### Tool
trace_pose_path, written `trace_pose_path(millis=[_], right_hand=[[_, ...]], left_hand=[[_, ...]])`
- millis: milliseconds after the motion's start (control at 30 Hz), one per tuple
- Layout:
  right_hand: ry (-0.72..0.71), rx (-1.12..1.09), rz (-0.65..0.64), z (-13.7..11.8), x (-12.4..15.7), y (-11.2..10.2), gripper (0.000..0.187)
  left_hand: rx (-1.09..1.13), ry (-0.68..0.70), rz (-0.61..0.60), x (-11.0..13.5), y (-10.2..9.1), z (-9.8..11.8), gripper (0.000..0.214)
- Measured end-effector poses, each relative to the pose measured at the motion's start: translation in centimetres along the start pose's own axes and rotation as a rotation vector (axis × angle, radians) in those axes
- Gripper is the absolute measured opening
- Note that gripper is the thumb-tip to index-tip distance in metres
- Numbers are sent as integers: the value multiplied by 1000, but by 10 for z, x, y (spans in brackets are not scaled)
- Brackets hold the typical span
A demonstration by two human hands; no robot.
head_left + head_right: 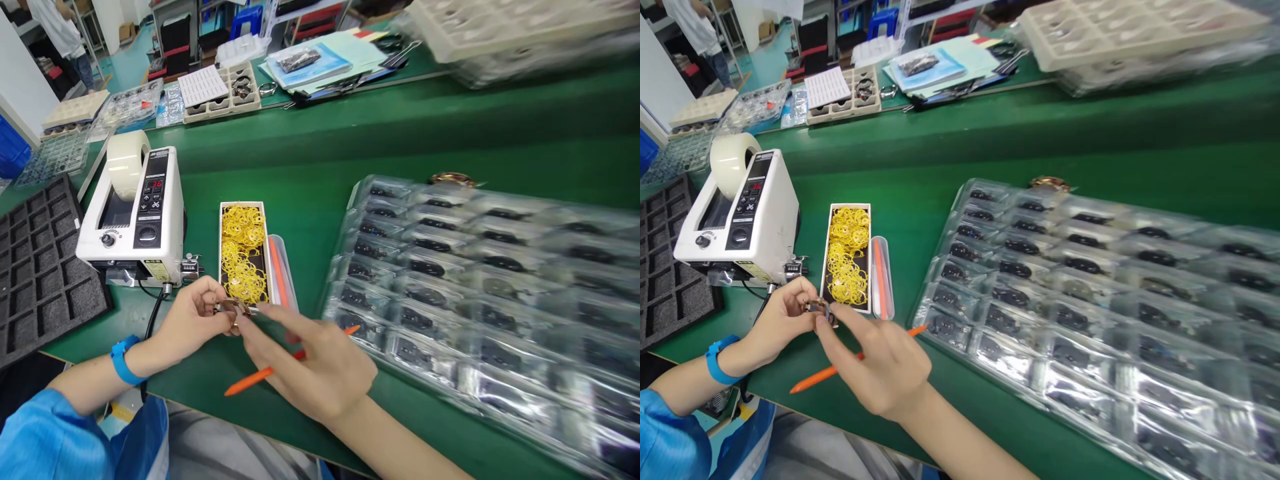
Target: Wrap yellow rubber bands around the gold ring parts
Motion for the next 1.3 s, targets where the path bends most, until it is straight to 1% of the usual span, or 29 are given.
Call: trace_pose_path(millis=[100,200,333,567,767,967,1133,1300], right_hand=[[62,7,-19,9,2,8,13],[74,-76,-45,12,4,15,10],[50,-150,-62,12,7,18,9],[-39,-174,-59,6,10,18,8],[-76,-161,-93,3,12,19,8],[-77,-170,-97,4,10,18,10],[-103,-173,-140,3,8,20,10],[-31,-143,-106,4,9,18,11]], left_hand=[[113,-59,-26,2,5,-7,37],[139,-34,-28,7,8,-6,34],[5,55,-8,14,9,2,22],[-204,173,10,18,9,9,21],[-203,194,19,18,8,4,20],[-268,272,30,20,9,6,21],[-337,250,29,21,9,4,23],[-389,258,29,23,10,6,23]])
Point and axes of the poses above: each hand's wrist, its own x-axis away from the middle knuckle, its own y-axis out of the palm, z = x × y, the point moved 10 cm from there along -x, towards the middle knuckle, and after that the axes turned 4 degrees about -y, right-handed, at the moved point
